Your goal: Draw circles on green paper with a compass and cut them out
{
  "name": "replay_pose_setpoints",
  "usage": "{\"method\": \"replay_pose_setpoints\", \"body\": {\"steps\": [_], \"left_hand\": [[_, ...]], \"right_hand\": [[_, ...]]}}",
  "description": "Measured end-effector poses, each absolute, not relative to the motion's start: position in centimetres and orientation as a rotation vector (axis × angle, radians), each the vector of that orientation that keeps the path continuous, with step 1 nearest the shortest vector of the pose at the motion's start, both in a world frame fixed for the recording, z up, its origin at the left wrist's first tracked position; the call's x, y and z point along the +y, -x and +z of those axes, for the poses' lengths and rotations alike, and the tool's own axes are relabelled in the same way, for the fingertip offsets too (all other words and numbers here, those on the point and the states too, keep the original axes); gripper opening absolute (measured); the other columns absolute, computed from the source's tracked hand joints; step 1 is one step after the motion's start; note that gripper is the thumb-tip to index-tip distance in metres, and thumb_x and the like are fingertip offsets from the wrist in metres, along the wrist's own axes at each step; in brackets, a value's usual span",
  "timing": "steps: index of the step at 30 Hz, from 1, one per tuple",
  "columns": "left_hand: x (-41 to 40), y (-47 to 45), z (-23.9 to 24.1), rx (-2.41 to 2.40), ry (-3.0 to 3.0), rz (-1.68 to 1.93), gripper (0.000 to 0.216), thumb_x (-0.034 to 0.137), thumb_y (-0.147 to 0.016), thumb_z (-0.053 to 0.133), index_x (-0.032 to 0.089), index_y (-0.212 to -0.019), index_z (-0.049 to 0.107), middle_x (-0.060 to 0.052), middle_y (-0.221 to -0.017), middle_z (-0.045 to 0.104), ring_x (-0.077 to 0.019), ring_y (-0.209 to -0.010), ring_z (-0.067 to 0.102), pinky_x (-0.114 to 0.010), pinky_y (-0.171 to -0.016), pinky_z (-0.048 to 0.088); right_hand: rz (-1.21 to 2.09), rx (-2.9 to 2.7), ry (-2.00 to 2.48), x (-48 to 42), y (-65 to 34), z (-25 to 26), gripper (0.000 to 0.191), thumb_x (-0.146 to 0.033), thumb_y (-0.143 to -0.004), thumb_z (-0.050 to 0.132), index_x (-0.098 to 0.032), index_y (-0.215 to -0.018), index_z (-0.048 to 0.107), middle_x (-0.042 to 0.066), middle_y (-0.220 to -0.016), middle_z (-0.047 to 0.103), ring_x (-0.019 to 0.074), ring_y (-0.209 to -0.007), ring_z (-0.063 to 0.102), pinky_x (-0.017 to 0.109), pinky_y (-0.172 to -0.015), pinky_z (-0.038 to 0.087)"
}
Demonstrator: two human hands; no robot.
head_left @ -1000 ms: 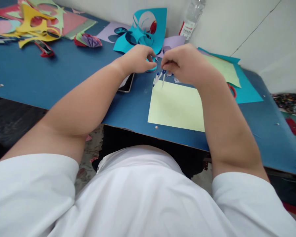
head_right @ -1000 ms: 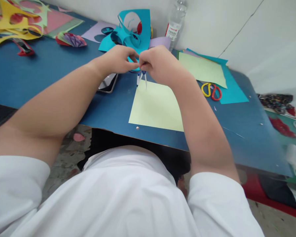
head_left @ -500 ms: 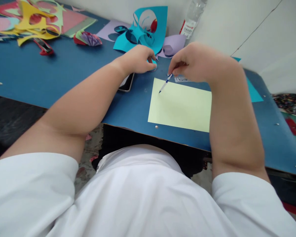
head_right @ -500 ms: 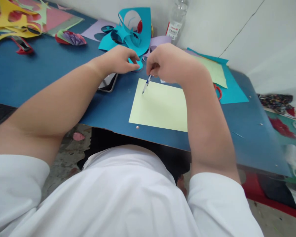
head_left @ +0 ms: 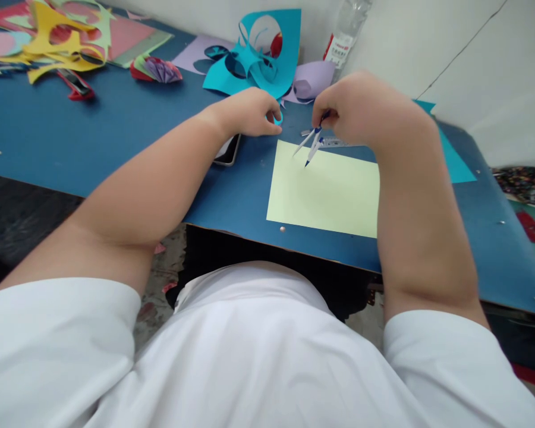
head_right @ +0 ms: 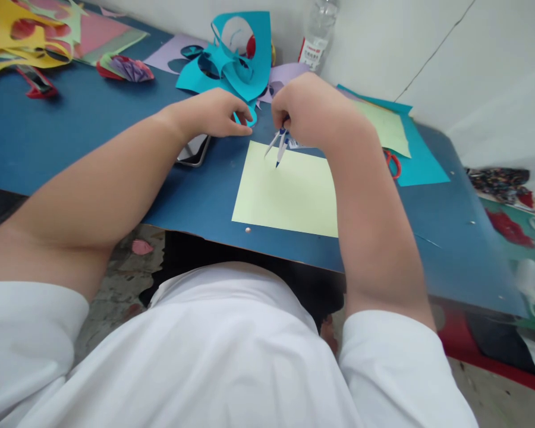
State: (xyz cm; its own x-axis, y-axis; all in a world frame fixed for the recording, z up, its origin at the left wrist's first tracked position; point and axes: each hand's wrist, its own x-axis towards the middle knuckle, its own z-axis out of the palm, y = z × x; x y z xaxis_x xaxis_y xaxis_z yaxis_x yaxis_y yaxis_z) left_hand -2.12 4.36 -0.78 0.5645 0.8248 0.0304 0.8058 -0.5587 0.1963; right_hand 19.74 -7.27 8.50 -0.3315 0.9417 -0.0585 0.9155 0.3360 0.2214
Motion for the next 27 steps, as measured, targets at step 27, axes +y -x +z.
{"method": "replay_pose_setpoints", "body": {"steps": [27], "left_hand": [[5.0, 2.5, -1.5, 1.297, -2.632, 0.251, 0.050, 0.051, -0.105, 0.073, 0.038, -0.147, 0.097, 0.000, -0.137, 0.098, -0.0334, -0.130, 0.083, -0.049, -0.124, 0.065]], "right_hand": [[0.274, 2.353, -1.550, -10.2, -16.3, 9.2, 0.056, 0.003, -0.113, 0.057, -0.021, -0.148, 0.093, 0.017, -0.142, 0.092, 0.0441, -0.130, 0.088, 0.050, -0.105, 0.072]]}}
